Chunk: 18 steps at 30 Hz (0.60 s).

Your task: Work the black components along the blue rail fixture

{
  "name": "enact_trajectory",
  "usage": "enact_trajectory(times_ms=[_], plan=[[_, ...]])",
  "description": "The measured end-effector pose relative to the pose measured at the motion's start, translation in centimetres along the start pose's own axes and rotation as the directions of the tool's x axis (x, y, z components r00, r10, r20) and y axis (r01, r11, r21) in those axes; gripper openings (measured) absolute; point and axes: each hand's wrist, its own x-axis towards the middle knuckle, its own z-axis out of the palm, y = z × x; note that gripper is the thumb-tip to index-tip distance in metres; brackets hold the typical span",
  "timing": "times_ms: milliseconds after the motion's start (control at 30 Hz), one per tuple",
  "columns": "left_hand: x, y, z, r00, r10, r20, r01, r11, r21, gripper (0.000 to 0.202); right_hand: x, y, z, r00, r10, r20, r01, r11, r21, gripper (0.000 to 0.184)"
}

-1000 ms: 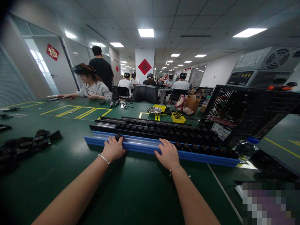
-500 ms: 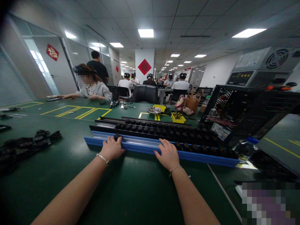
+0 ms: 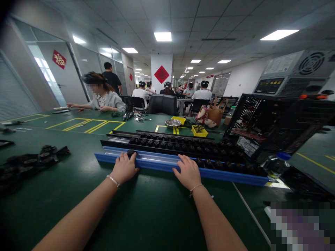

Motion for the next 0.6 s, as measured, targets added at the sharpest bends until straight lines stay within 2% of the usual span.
enact_trajectory(times_ms=[333,600], plan=[[-0.4,-0.9,2.2,0.975,0.029,-0.221,-0.039,0.998,-0.04,0.058,0.0,0.0,0.0,1.0,-0.003,-0.008,0.003,1.0,0.007,0.025],[-0.3,-1.6,3.0,0.956,0.045,-0.291,-0.069,0.995,-0.073,0.054,0.0,0.0,0.0,1.0,-0.008,-0.004,0.008,1.0,-0.022,0.025]])
